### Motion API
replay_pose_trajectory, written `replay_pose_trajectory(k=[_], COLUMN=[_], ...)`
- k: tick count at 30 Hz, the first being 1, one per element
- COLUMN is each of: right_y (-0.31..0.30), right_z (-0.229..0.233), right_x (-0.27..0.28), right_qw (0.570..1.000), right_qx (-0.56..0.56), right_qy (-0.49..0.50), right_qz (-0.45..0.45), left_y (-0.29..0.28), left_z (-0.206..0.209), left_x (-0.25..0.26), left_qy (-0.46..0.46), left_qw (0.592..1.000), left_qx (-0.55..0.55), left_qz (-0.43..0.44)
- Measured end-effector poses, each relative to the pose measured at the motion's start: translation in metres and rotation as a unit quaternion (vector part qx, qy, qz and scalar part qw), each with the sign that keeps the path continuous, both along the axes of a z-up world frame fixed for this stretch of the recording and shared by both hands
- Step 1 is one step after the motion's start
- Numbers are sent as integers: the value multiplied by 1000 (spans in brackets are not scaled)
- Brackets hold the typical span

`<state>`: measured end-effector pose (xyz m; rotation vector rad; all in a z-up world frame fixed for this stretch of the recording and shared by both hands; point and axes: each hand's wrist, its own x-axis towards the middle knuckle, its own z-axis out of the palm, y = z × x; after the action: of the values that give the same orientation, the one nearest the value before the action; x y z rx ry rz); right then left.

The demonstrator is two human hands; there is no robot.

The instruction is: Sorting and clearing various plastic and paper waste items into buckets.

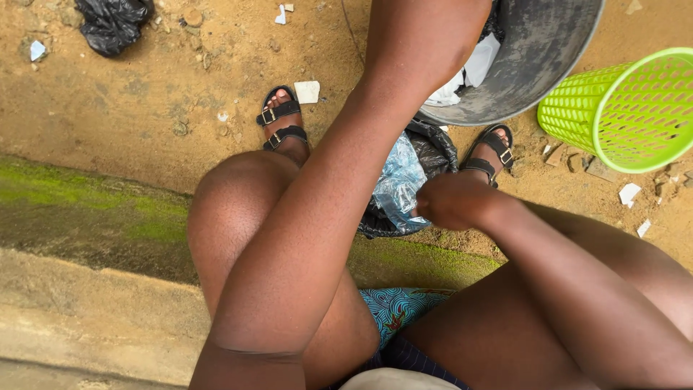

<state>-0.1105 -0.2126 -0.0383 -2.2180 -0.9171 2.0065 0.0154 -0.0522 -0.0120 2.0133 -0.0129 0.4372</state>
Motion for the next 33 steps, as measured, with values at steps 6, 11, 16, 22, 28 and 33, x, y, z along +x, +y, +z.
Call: replay_pose_trajectory(k=[6, 11, 16, 22, 28, 33], right_y=[3, 18, 32, 45, 12, -49], right_z=[-42, -12, 18, 28, 12, -47], right_x=[-53, -14, 20, 35, 72, 139], right_qw=[948, 978, 962, 938, 912, 883], right_qx=[248, 150, 177, 216, 160, 64], right_qy=[-197, -130, -164, -195, -191, -311], right_qz=[-35, -68, -131, -189, -327, -347], left_y=[-4, -7, 0, 4, 15, 12], left_z=[7, 23, 33, 48, 73, 62], left_x=[0, -2, -4, -2, 9, 0], left_qy=[-9, 5, 3, 10, 8, 88], left_qw=[1000, 999, 999, 998, 994, 994], left_qx=[-13, -48, -44, -55, -102, -25], left_qz=[-5, 7, -5, -39, -47, -54])
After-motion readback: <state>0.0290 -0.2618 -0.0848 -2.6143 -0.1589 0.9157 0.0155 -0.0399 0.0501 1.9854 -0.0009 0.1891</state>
